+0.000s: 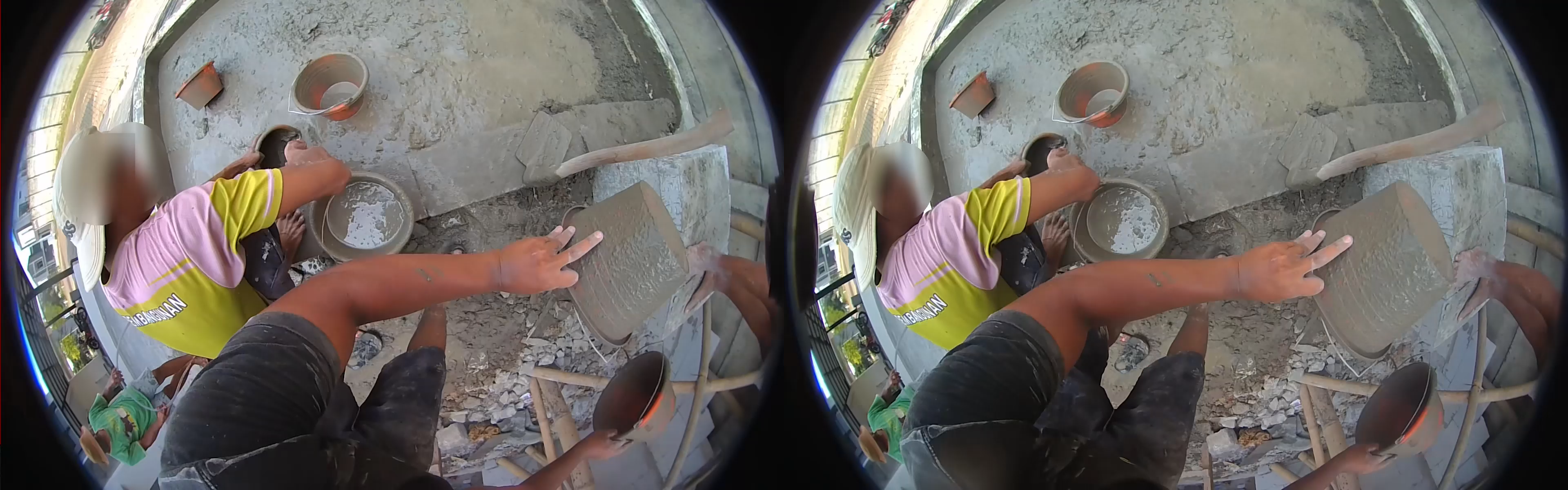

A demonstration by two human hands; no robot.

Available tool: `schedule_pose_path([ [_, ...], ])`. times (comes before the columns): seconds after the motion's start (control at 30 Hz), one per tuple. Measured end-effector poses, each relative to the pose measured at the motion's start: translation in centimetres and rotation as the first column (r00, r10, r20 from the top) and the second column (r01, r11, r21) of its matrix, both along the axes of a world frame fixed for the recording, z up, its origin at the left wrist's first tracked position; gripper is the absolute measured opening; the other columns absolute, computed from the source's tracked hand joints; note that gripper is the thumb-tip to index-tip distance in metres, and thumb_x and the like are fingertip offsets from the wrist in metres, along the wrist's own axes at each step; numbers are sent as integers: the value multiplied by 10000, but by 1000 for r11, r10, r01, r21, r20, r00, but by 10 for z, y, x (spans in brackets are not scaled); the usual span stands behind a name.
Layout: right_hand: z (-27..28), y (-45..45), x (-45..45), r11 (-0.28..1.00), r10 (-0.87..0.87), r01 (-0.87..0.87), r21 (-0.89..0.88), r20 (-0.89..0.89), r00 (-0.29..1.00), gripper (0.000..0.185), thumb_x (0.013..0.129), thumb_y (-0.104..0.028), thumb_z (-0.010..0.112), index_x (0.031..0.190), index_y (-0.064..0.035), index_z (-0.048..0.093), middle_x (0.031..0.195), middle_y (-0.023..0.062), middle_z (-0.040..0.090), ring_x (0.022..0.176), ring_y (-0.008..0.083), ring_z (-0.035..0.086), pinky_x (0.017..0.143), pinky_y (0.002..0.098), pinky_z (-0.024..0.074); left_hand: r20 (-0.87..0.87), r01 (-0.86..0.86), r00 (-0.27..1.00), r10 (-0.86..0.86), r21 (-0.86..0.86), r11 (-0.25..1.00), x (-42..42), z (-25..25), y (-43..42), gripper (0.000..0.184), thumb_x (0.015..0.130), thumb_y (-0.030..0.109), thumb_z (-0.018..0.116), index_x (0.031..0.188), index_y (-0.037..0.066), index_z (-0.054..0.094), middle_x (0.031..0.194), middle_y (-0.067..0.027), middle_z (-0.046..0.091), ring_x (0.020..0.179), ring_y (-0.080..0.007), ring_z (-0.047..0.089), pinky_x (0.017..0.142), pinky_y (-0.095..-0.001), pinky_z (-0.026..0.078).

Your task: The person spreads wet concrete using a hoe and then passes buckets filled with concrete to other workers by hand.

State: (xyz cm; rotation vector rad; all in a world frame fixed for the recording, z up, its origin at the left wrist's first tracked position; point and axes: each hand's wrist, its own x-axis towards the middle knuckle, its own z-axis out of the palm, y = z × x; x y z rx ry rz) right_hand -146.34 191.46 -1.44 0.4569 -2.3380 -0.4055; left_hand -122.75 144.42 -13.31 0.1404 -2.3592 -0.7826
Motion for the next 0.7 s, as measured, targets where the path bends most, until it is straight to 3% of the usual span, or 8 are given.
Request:
schedule_pose_path([
  [0.07, -17, -18, 17, 895, -224, 360, -265, 431, 874, 391, 862, -133, 556, 1165, 114, 571, 1125, 254, 626, 986, 379, 633, 870, 444, 508, 61, -27, 998, 18, 136, 990, 24, 13, 7, 112, 797, 123, 628, 855, 91, 538, 1509, -272, 200, 1151, -472, 530, 900, -458, 539],
  [0.13, -43, -64, 59, 518, 89, 474, -712, 596, 798, 356, 842, -113, 561, 1114, 115, 587, 971, 199, 667, 813, 321, 660, 734, 407, 540, 121, -64, 992, 32, 270, 961, 53, 34, 15, 144, 812, 119, 628, 894, 87, 514, 1501, -305, 180, 1102, -476, 562, 853, -483, 548],
  [0.2, -85, -78, 71, 48, 307, 815, -578, 785, 538, 252, 810, -76, 565, 1019, 65, 583, 976, 142, 608, 847, 300, 636, 683, 432, 554, 332, -216, 942, -51, 716, 664, 86, 61, 20, 176, 818, 97, 642, 895, 55, 490, 1471, -316, 253, 1006, -457, 602, 802, -473, 524],
  [0.3, -117, -154, 125, 144, 583, 952, -271, 800, 140, 309, 838, -62, 555, 1135, 16, 525, 1077, 126, 585, 963, 281, 607, 753, 427, 552, 242, -368, 921, 305, 799, 476, 124, 47, 30, 195, 828, 95, 653, 950, 27, 518, 1346, -283, 471, 841, -368, 672, 737, -440, 512],
  [0.33, -127, -183, 144, 103, 627, 967, -235, 770, 120, 295, 841, -65, 558, 1130, -11, 533, 1082, 122, 594, 973, 283, 614, 732, 418, 556, 241, -373, 918, 316, 799, 472, 137, 50, 24, 195, 828, 95, 653, 950, 27, 518, 1346, -283, 471, 841, -368, 672, 737, -440, 512],
  [0.4, -157, -217, 163, 173, 673, 968, -180, 740, 17, 291, 847, -77, 563, 1131, -17, 532, 1086, 130, 599, 975, 300, 620, 729, 443, 568, 296, -348, 884, 362, 933, 87, 161, 55, 12, 302, 852, 99, 659, 1108, 14, 523, 1111, -178, 628, 748, -174, 655, 670, -324, 520],
  [0.5, -179, -286, 188, 242, 663, 957, -159, 747, -43, 289, 854, -95, 570, 1133, -28, 534, 1080, 124, 607, 946, 292, 631, 702, 447, 583, 412, -355, 810, 417, 911, -212, 184, 30, -7, 326, 865, 85, 650, 1155, 20, 516, 967, -66, 631, 751, -97, 606, 643, -270, 507],
  [0.7, -214, -364, 206, 391, 609, 919, -54, 763, -215, 288, 873, -128, 578, 1143, -43, 525, 1066, 104, 622, 902, 288, 640, 676, 445, 596, 306, 9, 660, 686, 910, -414, 196, 4, -63, 341, 854, 63, 634, 1159, 18, 488, 985, -72, 594, 825, -147, 620, 676, -296, 587],
])
